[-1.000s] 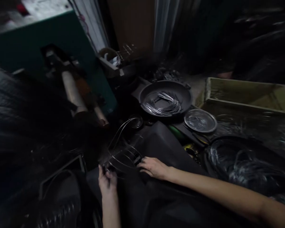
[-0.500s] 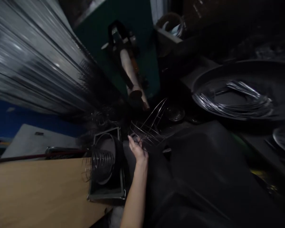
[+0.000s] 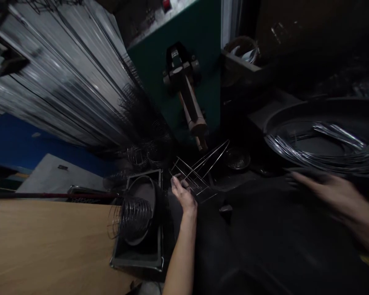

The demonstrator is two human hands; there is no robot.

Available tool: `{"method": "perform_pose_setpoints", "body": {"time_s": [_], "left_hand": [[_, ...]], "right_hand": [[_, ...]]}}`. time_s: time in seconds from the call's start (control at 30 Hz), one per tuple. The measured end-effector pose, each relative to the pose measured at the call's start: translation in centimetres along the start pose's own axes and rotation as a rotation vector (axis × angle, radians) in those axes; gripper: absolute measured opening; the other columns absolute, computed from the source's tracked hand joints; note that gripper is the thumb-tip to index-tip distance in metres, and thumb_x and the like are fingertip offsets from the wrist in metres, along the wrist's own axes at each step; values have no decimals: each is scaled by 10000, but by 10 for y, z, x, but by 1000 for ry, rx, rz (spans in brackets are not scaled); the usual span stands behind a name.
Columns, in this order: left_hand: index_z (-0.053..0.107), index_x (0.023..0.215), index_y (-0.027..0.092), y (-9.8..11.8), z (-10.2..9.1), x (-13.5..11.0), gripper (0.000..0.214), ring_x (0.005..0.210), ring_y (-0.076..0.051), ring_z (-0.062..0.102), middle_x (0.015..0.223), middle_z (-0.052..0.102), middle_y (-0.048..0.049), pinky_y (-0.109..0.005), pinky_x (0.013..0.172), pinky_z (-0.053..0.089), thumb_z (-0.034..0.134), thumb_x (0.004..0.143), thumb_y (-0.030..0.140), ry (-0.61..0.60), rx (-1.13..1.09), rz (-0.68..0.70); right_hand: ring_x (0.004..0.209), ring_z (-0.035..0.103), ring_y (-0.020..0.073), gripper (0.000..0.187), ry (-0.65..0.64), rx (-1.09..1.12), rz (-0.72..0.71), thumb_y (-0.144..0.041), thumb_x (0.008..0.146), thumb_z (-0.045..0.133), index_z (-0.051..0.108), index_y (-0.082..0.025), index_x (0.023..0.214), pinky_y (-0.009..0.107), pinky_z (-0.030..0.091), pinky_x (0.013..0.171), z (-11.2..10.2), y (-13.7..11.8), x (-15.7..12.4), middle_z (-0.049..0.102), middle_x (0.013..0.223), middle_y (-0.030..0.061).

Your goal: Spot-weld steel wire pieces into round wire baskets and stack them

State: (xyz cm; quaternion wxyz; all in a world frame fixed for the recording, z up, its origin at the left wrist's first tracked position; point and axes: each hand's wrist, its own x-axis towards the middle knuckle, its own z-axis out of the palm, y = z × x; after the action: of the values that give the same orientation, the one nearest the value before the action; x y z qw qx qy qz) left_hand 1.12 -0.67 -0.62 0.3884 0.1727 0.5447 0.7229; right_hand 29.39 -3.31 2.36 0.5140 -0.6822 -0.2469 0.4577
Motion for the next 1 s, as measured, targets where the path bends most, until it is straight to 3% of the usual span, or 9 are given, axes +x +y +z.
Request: {"method": "perform_pose_setpoints", "body": {"time_s": [0.07,0.17,0.27,0.37,0.57,0.87,1.0], "left_hand": [[555,883,193,2,0,-2,500,414,-28,243,531,282,87,-154,392,174,597,727,667,17,-5,-20],[557,884,192,3,-1,-1,492,427,-31,283,552,313,79,-155,398,201,601,731,657,47,-4,-34],[569,894,188,4,-3,3,493,438,-36,310,553,316,80,-154,413,234,607,730,651,62,-3,-32],[590,908,173,5,-4,9,509,424,-31,284,533,299,90,-151,418,230,597,739,653,37,30,-23],[610,947,146,9,0,18,573,414,-35,255,502,292,100,-155,411,198,579,734,677,17,87,-2],[614,975,152,10,5,25,534,423,-46,232,514,266,96,-172,408,176,536,788,647,-54,118,4],[615,986,156,14,7,28,502,431,-50,234,519,267,92,-180,417,182,531,808,618,-70,129,0]], "right_hand": [[541,603,85,111,-101,89,109,-77,780,652,683,-150,703,156,481,497,45,-5,-6,662,643,37],[511,569,80,111,-221,162,113,-166,697,757,662,-119,666,147,461,461,109,-15,-11,626,578,20],[537,569,85,300,-314,265,57,-308,555,860,674,-107,678,144,439,443,140,-18,-16,637,617,34],[578,591,96,413,-350,314,47,-378,466,890,690,-107,704,140,440,452,146,-17,-19,654,660,46],[557,587,85,358,-365,315,163,-295,479,903,696,-105,700,113,433,439,148,-27,-27,667,664,58],[538,589,79,35,-348,331,254,-105,721,741,707,-112,719,102,456,437,151,-33,-24,661,669,56],[576,607,81,103,-321,343,276,-59,780,672,695,-115,696,90,455,433,155,-38,-25,663,682,52]]}}
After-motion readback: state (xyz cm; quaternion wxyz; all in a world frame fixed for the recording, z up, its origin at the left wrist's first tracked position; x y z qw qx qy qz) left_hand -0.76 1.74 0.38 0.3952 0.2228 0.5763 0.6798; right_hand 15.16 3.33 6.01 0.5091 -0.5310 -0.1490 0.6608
